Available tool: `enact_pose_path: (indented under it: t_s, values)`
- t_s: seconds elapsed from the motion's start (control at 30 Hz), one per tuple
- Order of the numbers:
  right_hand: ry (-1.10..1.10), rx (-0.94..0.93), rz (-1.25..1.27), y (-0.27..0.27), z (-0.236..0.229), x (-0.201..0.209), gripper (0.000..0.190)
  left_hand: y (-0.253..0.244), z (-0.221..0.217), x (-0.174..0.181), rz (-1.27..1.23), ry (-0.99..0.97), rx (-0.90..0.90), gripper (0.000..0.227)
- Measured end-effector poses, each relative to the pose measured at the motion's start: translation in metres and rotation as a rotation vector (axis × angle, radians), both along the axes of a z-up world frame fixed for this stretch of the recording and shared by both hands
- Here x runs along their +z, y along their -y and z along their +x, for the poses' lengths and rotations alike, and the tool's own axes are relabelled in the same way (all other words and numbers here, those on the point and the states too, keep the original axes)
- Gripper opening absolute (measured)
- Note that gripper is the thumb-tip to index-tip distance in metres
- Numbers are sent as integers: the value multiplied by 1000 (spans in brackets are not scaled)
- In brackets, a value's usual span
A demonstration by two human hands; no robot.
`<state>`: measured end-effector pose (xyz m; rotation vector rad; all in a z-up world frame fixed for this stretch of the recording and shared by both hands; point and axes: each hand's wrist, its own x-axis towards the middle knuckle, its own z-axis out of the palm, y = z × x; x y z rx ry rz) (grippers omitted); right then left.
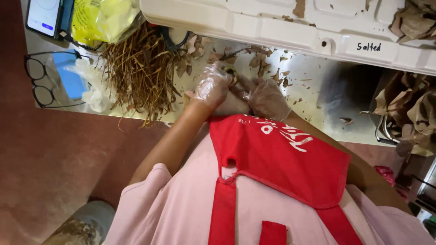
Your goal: Manually rubbing and breaking down dried tea leaves on a metal table surface
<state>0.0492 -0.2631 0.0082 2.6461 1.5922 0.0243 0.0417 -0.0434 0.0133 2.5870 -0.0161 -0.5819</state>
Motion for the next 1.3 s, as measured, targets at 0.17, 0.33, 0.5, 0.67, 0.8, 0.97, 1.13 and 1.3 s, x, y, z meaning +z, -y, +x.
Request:
enact_pose_path:
  t_s: [0.17,0.33,0.5,0.67,0.8,0.97,1.13,1.3]
  values:
    - [-193,-89,-51,-14,0,44,38,-20,-14,-44,76,-183,55,30]
    - [-203,-98,-164,-3,1,18,34,-6,-4,-42,23,3,-9,28]
    - [-259,-108,-317,-12,2,42,42,-1,3,-23,58,168,-76,25]
    - [-316,-130,-308,-34,3,94,36,-15,-8,-22,-52,-289,338,19]
    - [-47,-148,-61,-19,-6,65,44,1,-5,-56,-35,-118,215,20]
    - [-303,-164,-293,-29,3,80,38,-7,-14,11,0,41,-77,28]
    - [-346,-267,-273,-42,-2,106,60,-22,-17,-25,-52,-33,100,29]
    - [-236,-201,-420,-39,-1,88,64,-5,0,-40,-118,-69,248,33]
